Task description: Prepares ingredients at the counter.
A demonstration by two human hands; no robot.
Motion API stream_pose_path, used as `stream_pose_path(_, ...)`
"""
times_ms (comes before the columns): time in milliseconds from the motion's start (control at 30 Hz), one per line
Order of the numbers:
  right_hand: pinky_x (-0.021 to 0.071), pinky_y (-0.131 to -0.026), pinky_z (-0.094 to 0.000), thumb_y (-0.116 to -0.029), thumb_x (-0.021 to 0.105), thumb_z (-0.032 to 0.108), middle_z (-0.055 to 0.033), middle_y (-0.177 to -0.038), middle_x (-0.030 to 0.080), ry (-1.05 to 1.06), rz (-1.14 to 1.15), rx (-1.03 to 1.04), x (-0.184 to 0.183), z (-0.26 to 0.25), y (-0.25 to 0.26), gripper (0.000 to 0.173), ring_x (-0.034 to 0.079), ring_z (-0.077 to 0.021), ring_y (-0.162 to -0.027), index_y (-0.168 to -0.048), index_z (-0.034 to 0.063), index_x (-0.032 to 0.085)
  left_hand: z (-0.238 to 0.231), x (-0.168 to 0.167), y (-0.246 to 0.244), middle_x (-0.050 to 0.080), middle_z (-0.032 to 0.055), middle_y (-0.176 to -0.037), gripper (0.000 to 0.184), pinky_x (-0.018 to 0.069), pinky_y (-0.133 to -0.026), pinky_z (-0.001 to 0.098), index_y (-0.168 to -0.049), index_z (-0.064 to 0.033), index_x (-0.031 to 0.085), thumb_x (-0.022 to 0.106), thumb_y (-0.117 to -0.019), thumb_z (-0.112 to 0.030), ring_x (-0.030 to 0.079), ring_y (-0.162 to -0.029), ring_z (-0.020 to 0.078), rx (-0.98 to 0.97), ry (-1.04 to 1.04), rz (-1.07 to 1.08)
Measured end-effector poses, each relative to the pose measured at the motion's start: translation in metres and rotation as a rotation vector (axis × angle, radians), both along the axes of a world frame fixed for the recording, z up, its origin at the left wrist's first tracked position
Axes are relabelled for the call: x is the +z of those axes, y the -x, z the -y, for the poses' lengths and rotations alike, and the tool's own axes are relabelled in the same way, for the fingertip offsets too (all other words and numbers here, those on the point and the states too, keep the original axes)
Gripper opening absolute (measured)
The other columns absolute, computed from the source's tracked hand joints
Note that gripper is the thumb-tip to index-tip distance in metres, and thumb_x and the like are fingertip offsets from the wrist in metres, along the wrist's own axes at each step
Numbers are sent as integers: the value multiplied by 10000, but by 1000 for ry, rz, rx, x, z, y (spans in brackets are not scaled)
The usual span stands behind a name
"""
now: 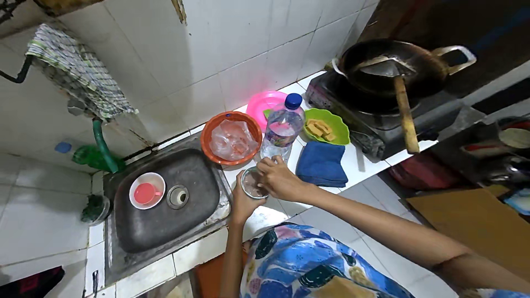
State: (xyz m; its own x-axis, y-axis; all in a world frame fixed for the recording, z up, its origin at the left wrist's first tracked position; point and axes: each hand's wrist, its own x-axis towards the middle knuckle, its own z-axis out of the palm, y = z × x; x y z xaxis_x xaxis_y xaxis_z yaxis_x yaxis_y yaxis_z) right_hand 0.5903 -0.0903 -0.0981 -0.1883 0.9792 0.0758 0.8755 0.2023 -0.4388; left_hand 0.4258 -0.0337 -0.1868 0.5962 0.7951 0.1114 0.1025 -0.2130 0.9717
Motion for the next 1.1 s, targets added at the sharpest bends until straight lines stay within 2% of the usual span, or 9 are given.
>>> stream_pose_path(100, 377, -921, -619, -968, 638, 150, -226, -958, 656, -27, -107, -87, 7, -1, -4, 244, 589, -435, -1013, -866, -43, 748, -1, -3, 0, 623, 271, -1293, 1116, 486, -1071, 329, -1433, 172, 363, 945, -510, -61, 631, -1214, 218, -6, -9, 24)
stream_pose_path(233, 421, -813, -593, -942, 642, 138, -198, -864, 641, -235, 15, -108, -4, -6, -8, 219, 618, -415, -893, -813, -10, 739, -1, -3, -1, 622, 277, -1296, 1113, 482, -1074, 345, -1431, 172, 369, 950, -517, -87, 627, -1224, 234, 1, -32, 13)
stream_pose_path(300, 437, -822, -613, -925, 662, 119, -219, -901, 659, -180, 35, -63, -11, -4, -6, 193, 627, -441, -935, -810, -20, 730, -1, -2, -2, 616, 284, -1303, 1125, 489, -1074, 362, -1439, 171, 363, 953, -514, -83, 627, -1227, 254, 6, -29, -3)
stream_pose_path(400, 383, -875, -587, -939, 643, 118, -211, -899, 638, -24, -68, -19, -9, 0, -2, 206, 582, -421, -958, -843, -35, 743, -1, 0, -2, 608, 292, -1313, 1147, 484, -1076, 375, -1447, 168, 355, 946, -486, -43, 623, -1231, 270, 11, -18, -17)
stream_pose_path(600, 414, -829, -586, -947, 624, 134, -192, -838, 638, -212, -44, -105, -13, -6, -10, 229, 612, -409, -883, -825, -19, 742, 0, -1, -2, 621, 280, -1297, 1121, 481, -1077, 350, -1437, 173, 362, 949, -514, -72, 628, -1224, 244, 11, -30, -1)
stream_pose_path(700, 404, -834, -583, -941, 627, 126, -193, -846, 630, -135, -36, -40, -20, -4, -8, 222, 599, -415, -899, -808, -22, 724, 0, -1, -2, 625, 279, -1285, 1114, 489, -1069, 348, -1432, 175, 363, 951, -522, -82, 634, -1212, 238, 16, -35, -4)
stream_pose_path(833, 360, -875, -567, -971, 610, 164, -194, -831, 617, -15, -178, -79, -2, -1, -16, 300, 569, -392, -919, -798, -54, 722, 0, -3, -2, 640, 257, -1273, 1104, 495, -1060, 332, -1433, 166, 365, 946, -526, -78, 643, -1195, 213, 1, -4, 6)
stream_pose_path(967, 365, -867, -549, -971, 615, 205, -138, -773, 610, -182, -227, -185, 17, 3, -28, 296, 567, -334, -864, -833, 1, 778, 0, -2, -2, 632, 269, -1283, 1107, 492, -1064, 344, -1440, 161, 364, 945, -523, -56, 640, -1205, 225, 5, -2, -1)
stream_pose_path(1100, 370, -812, -505, -977, 578, 223, -89, -730, 577, -413, -62, -176, 28, 6, -27, 294, 564, -296, -792, -846, 70, 794, 0, -2, -2, 623, 278, -1292, 1113, 484, -1068, 341, -1435, 172, 366, 946, -519, -80, 633, -1215, 229, 9, -24, 7)
